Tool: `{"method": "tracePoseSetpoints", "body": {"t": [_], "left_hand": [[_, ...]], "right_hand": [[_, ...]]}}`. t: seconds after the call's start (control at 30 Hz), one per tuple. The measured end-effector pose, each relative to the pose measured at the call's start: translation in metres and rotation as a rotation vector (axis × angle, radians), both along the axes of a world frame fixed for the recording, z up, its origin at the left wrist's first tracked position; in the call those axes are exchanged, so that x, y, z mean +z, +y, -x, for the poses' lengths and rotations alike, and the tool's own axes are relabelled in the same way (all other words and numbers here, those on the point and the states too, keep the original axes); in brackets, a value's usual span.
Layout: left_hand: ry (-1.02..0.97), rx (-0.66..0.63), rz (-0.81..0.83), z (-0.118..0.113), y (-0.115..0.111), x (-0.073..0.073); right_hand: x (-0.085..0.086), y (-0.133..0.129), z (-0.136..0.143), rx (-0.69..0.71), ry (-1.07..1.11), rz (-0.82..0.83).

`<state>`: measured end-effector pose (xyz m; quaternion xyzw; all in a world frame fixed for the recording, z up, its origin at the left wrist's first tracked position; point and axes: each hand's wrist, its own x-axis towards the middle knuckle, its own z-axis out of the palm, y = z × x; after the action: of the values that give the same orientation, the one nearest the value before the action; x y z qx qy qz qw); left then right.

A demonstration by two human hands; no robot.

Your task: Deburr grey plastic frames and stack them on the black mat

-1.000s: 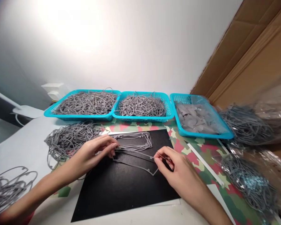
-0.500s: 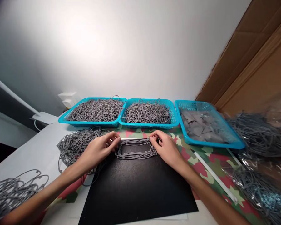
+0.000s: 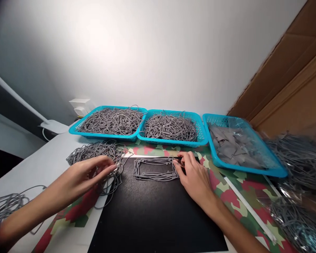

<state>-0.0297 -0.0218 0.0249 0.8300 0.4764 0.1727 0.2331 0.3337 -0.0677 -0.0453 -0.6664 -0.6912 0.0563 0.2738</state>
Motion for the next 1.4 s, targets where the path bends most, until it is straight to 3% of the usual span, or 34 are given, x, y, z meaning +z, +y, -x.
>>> {"method": "tracePoseSetpoints", "body": {"t": [0.1, 0.2, 0.37, 0.57, 0.8, 1.1, 1.27, 1.4], "left_hand": [[0.015, -0.086, 0.01, 0.018, -0.017, -0.006], [0.05, -0.167, -0.053, 0.02, -0.033, -0.015], [0.04, -0.199, -0.155, 0.004, -0.044, -0.022], [-0.006, -0.262, -0.229, -0.035, -0.019, -0.019], [0.026, -0.391, -0.313, -0.079, 0.017, -0.032], [-0.061, -0.432, -0.18, -0.081, 0.021, -0.039], [-0.067, -0.416, -0.137, -0.08, 0.02, -0.039], [-0.084, -0.412, -0.121, -0.08, 0.018, -0.041]], "right_hand": [[-0.002, 0.003, 0.004, -0.034, -0.141, -0.004], [0.0, 0.005, 0.006, -0.045, -0.089, -0.011], [0.013, 0.0, 0.01, 0.14, 0.105, 0.002], [0.019, -0.001, 0.013, 0.278, 0.064, 0.12], [0.02, 0.006, 0.01, 0.346, 0.024, 0.175], [0.036, 0.004, 0.016, 0.422, 0.055, 0.151], [0.036, 0.005, 0.008, 0.394, 0.173, 0.074], [0.036, 0.002, -0.001, 0.393, 0.189, 0.131]]}}
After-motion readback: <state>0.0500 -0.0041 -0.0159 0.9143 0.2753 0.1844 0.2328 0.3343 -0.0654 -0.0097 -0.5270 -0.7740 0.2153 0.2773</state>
